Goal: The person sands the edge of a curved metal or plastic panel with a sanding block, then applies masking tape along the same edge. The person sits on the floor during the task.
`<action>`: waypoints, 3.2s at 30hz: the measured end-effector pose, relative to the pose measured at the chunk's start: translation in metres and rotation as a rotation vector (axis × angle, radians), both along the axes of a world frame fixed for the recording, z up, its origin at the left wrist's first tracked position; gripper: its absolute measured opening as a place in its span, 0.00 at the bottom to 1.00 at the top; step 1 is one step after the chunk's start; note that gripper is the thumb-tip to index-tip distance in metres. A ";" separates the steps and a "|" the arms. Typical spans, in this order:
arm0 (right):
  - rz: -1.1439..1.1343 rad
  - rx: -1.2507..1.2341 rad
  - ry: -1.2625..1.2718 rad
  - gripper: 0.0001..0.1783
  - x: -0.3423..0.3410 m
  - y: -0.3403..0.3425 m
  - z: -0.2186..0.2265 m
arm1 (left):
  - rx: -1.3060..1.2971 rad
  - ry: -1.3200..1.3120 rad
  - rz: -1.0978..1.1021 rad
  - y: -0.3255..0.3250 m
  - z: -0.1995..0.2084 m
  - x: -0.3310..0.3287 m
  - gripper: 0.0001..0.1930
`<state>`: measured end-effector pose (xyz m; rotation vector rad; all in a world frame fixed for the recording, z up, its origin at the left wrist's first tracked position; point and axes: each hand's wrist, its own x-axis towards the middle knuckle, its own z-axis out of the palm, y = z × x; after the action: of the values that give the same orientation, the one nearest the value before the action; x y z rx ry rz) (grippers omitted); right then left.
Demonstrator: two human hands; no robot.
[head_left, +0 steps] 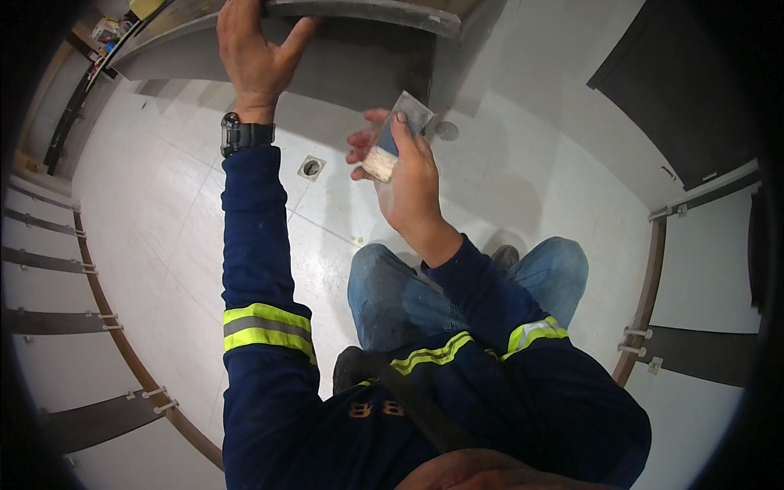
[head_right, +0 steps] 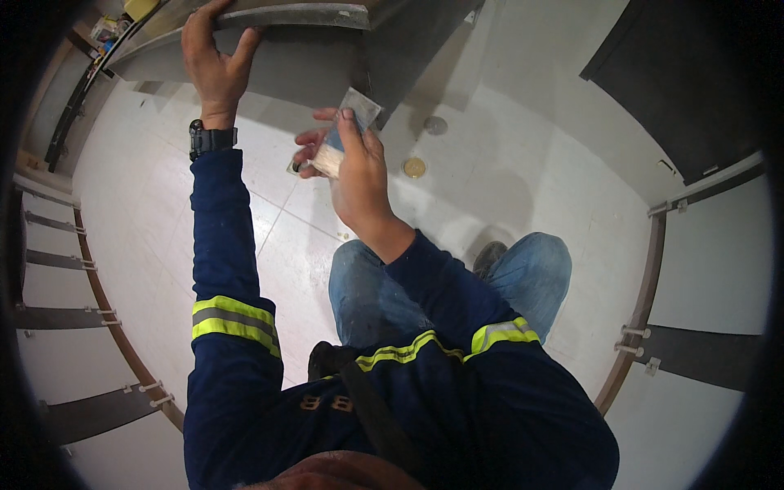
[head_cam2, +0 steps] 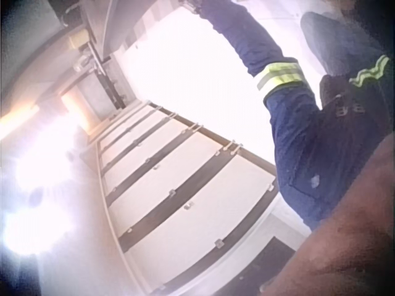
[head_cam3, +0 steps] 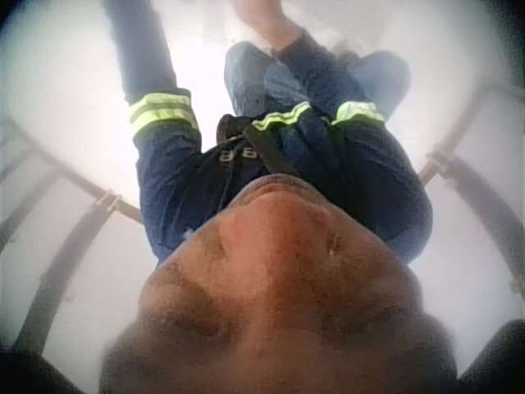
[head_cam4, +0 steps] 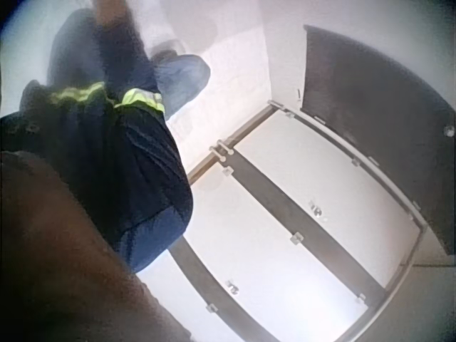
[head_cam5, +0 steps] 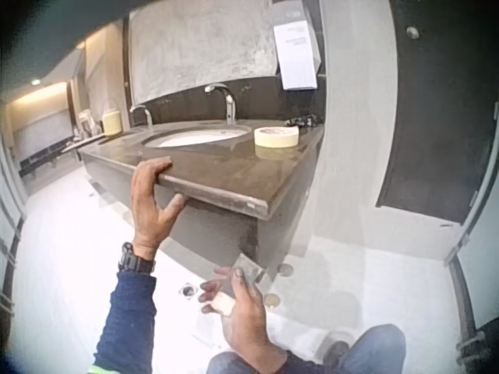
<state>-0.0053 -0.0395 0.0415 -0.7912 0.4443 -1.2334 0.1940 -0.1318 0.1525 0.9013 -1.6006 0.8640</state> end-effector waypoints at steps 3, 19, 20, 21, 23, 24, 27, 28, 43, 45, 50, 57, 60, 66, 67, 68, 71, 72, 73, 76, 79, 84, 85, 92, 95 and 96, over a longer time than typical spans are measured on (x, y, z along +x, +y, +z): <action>0.016 0.003 0.008 0.27 0.000 -0.001 0.000 | 0.053 0.052 -0.031 0.001 -0.001 -0.001 0.29; 0.035 0.059 -0.001 0.27 0.000 0.001 0.009 | 0.052 0.064 -0.063 -0.001 -0.003 0.001 0.30; 0.035 0.102 0.022 0.27 0.000 0.001 0.010 | 0.047 0.045 -0.048 0.000 -0.003 0.000 0.30; 0.034 0.228 0.084 0.28 -0.001 0.001 0.012 | 0.063 0.058 -0.050 0.002 -0.003 0.000 0.30; 0.031 0.079 0.022 0.27 -0.003 0.000 0.015 | 0.098 0.085 -0.058 0.005 -0.002 -0.001 0.30; 0.031 0.046 0.011 0.27 -0.005 0.000 0.017 | 0.107 0.089 -0.045 0.006 -0.002 -0.002 0.31; 0.028 -0.060 -0.071 0.26 -0.007 0.001 0.019 | 0.122 0.088 -0.022 0.008 0.000 -0.003 0.31; 0.036 0.064 -0.004 0.26 -0.007 0.002 0.019 | 0.111 0.085 -0.027 0.008 0.000 -0.003 0.31; 0.018 -0.055 -0.075 0.27 -0.006 -0.001 0.023 | 0.101 0.074 0.004 0.009 0.000 -0.005 0.29; 0.046 0.150 0.024 0.27 -0.004 0.002 0.022 | 0.075 0.060 0.002 0.009 0.001 -0.004 0.29; 0.039 -0.028 -0.076 0.27 0.000 0.006 0.016 | 0.113 0.112 -0.062 0.010 0.001 -0.004 0.29; 0.024 0.090 0.007 0.27 -0.004 0.003 0.023 | 0.106 0.101 -0.049 0.008 -0.001 -0.003 0.30; 0.034 0.075 -0.023 0.27 -0.003 0.005 0.024 | 0.094 0.072 -0.047 0.009 -0.001 -0.001 0.30; 0.036 0.109 -0.012 0.27 -0.003 0.009 0.017 | 0.103 0.100 -0.041 0.011 0.000 -0.002 0.29; 0.036 0.094 -0.021 0.27 -0.003 0.008 0.017 | 0.106 0.093 -0.028 0.011 0.000 -0.002 0.29; 0.045 0.001 -0.076 0.27 -0.003 0.008 0.017 | 0.106 0.084 -0.014 0.011 0.000 -0.002 0.29; 0.040 0.213 0.051 0.27 -0.006 0.007 0.019 | 0.100 0.064 -0.048 0.011 0.001 -0.003 0.29; 0.034 0.115 0.018 0.27 -0.006 0.006 0.021 | 0.106 0.084 -0.055 0.011 0.001 -0.003 0.29; 0.029 0.096 0.022 0.27 -0.006 0.006 0.022 | 0.113 0.104 -0.062 0.011 0.001 -0.002 0.30; 0.023 0.071 0.010 0.27 -0.007 0.006 0.024 | 0.099 0.082 -0.023 0.011 0.001 -0.002 0.30; 0.027 0.093 0.002 0.27 -0.005 0.007 0.024 | 0.070 0.071 -0.020 0.011 0.001 -0.001 0.30; 0.049 0.093 -0.042 0.26 -0.004 0.007 0.022 | 0.119 0.108 -0.060 0.011 0.000 -0.002 0.29; 0.043 0.107 -0.031 0.26 -0.004 0.007 0.021 | 0.116 0.092 -0.047 0.011 0.000 -0.002 0.29; 0.046 -0.003 -0.069 0.26 -0.003 0.005 0.021 | 0.126 0.115 -0.058 0.012 0.001 -0.003 0.28; 0.033 0.161 0.050 0.26 -0.001 0.005 0.022 | 0.093 0.068 -0.027 0.012 0.002 -0.002 0.29; 0.026 0.129 0.052 0.26 -0.001 0.005 0.023 | 0.079 0.063 -0.024 0.011 0.001 -0.002 0.29</action>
<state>-0.0061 -0.0343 0.0644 -0.7178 0.5487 -1.1503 0.1921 -0.1204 0.1539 0.9541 -1.5972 0.7536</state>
